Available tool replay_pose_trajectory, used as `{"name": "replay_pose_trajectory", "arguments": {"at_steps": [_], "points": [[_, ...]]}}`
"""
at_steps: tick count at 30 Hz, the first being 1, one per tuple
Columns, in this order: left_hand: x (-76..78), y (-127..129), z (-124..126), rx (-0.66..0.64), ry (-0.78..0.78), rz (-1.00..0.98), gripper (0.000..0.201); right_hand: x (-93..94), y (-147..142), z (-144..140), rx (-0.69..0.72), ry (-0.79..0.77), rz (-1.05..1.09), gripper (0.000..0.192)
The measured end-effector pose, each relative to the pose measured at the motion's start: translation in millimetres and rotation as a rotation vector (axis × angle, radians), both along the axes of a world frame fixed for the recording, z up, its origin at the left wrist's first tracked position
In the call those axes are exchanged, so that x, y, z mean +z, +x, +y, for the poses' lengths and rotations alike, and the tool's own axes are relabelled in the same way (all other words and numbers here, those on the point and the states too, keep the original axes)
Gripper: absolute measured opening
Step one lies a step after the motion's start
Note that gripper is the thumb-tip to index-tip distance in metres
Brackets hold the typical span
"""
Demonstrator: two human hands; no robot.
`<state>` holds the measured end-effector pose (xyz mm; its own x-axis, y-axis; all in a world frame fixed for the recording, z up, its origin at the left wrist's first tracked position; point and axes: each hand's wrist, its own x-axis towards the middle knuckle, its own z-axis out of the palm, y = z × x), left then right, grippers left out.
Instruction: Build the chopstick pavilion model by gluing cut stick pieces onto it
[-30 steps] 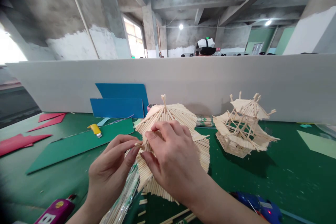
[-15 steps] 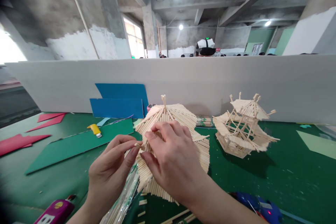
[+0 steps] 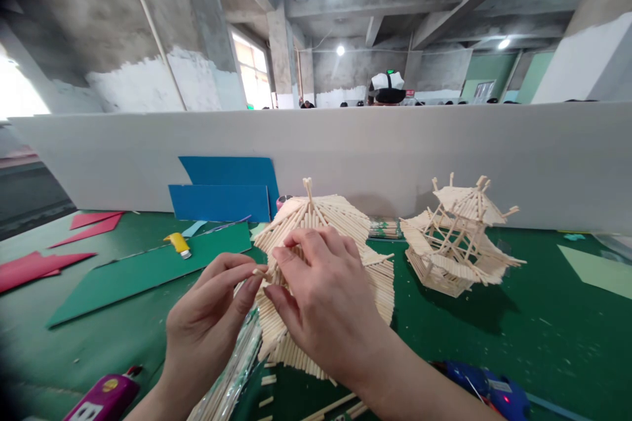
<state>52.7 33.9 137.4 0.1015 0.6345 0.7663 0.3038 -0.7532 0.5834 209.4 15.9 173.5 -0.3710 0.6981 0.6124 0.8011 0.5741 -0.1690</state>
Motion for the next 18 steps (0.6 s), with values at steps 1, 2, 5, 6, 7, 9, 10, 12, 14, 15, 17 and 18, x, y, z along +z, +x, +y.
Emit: {"name": "replay_pose_trajectory", "arguments": {"at_steps": [1, 2, 5, 6, 7, 9, 10, 12, 14, 15, 17, 18], "points": [[-0.4, -0.1, 0.2, 0.000, -0.002, -0.002, 0.014, 0.0, 0.0, 0.0, 0.002, 0.001, 0.000, 0.029], [-0.7, -0.1, 0.4, -0.001, -0.004, -0.003, 0.014, 0.1, 0.0, 0.2, 0.005, 0.003, 0.000, 0.029], [-1.6, -0.4, 0.9, -0.004, 0.001, -0.009, 0.014, 0.3, -0.2, 1.1, 0.004, 0.005, 0.003, 0.029], [-1.7, -0.5, 1.0, -0.006, 0.002, -0.009, 0.015, 0.3, -0.3, 1.3, 0.004, 0.005, 0.003, 0.029], [-1.8, -0.7, 1.1, -0.009, 0.005, -0.009, 0.015, 0.2, -0.3, 1.5, 0.004, 0.008, 0.003, 0.029], [-1.7, -0.8, 0.9, -0.017, 0.003, -0.006, 0.017, -0.1, -0.2, 1.6, 0.002, 0.010, 0.002, 0.029], [-1.6, -0.8, 0.8, -0.019, -0.001, -0.004, 0.017, -0.3, -0.2, 1.5, 0.002, 0.009, 0.001, 0.029], [-1.4, -0.6, 0.5, -0.021, -0.008, -0.003, 0.016, -0.6, 0.0, 1.2, 0.002, 0.008, 0.001, 0.029], [-1.2, -0.4, 0.3, -0.019, -0.010, -0.005, 0.016, -0.7, 0.1, 1.0, 0.002, 0.005, 0.001, 0.029], [-1.2, -0.3, 0.3, -0.018, -0.008, -0.007, 0.016, -0.7, 0.1, 1.0, 0.002, 0.005, 0.000, 0.029], [-1.3, -0.2, 0.4, -0.018, -0.006, -0.010, 0.016, -0.6, 0.0, 1.3, -0.001, 0.007, -0.003, 0.029], [-1.4, -0.2, 0.5, -0.019, -0.006, -0.011, 0.017, -0.4, -0.1, 1.5, -0.001, 0.009, -0.004, 0.029]]}}
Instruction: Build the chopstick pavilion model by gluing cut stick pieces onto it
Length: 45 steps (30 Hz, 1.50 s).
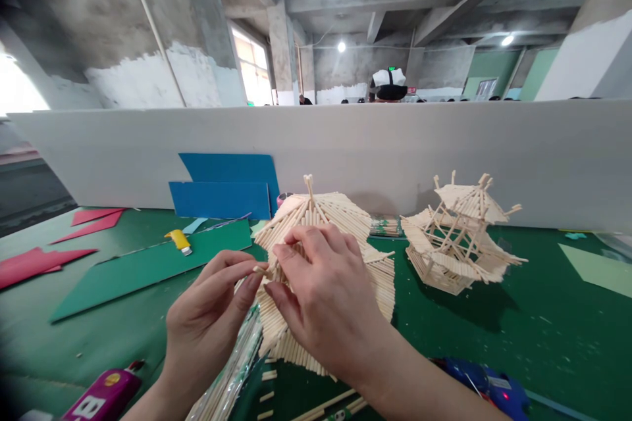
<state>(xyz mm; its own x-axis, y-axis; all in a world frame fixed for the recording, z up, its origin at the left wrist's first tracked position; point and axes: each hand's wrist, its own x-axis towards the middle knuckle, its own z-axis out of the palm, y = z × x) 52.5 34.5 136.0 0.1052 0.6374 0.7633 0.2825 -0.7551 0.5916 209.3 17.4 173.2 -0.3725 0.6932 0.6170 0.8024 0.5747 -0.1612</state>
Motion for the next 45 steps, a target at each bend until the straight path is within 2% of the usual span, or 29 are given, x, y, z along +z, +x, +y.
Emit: {"name": "replay_pose_trajectory", "arguments": {"at_steps": [37, 45], "points": [[-1.5, -1, 0, -0.036, 0.020, -0.002, 0.019, -2.7, 0, 0, -0.001, 0.023, 0.001, 0.028], [-1.5, 1, 1, -0.016, 0.025, -0.026, 0.019, -2.1, 5, -9, -0.026, 0.143, -0.011, 0.036]]}}
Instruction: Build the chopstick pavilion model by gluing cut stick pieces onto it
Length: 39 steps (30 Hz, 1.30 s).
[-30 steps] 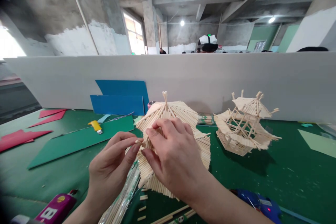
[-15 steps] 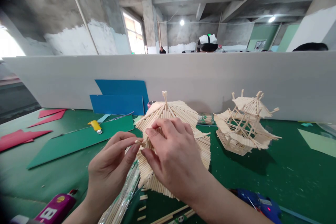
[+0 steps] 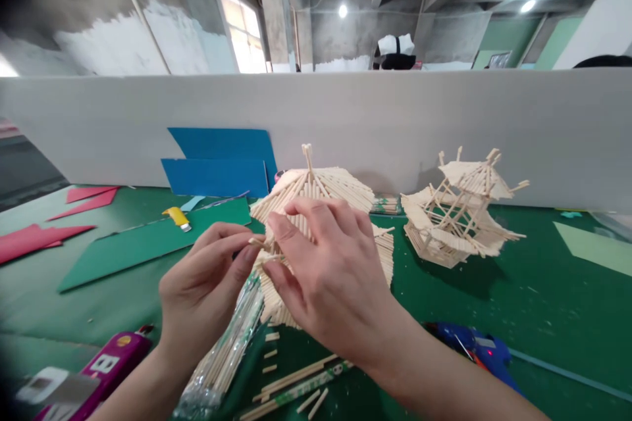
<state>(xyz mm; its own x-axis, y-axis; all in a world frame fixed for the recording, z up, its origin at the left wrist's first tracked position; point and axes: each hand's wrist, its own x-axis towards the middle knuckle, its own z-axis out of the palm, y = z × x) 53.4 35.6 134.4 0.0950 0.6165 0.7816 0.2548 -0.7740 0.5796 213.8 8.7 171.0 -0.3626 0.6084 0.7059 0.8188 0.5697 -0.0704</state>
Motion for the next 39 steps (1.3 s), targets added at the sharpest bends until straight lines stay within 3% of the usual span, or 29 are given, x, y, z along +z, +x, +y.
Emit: {"name": "replay_pose_trajectory", "arguments": {"at_steps": [4, 8, 13, 17, 20, 30, 35, 39], "points": [[-0.7, 1, 1, -0.020, 0.007, -0.023, 0.021, -4.2, 7, -13, 0.054, 0.042, 0.078, 0.037], [-1.0, 1, 2, -0.021, 0.024, -0.027, 0.021, -12.4, 14, -31, 0.199, 0.031, 0.174, 0.029], [-1.0, 2, 2, 0.003, 0.028, -0.022, 0.023, -44.1, 17, -49, 0.315, -0.078, 0.199, 0.019], [-1.5, 2, 1, -0.003, 0.024, -0.033, 0.025, -86.5, 15, -58, 0.290, -0.269, 0.149, 0.015], [-1.4, 3, 2, -0.003, 0.025, -0.033, 0.025, -107.2, 12, -61, 0.263, -0.325, 0.113, 0.012], [-1.0, 4, 2, -0.030, 0.019, -0.035, 0.024, -121.0, -2, -61, 0.328, -0.403, 0.142, 0.015], [-1.9, 4, 2, -0.021, 0.016, -0.028, 0.024, -138.0, -7, -54, 0.177, -0.694, -0.014, 0.024], [-0.9, 5, 2, -0.023, 0.017, -0.019, 0.025, -151.7, -17, -42, 0.051, -0.724, -0.056, 0.033]]}}
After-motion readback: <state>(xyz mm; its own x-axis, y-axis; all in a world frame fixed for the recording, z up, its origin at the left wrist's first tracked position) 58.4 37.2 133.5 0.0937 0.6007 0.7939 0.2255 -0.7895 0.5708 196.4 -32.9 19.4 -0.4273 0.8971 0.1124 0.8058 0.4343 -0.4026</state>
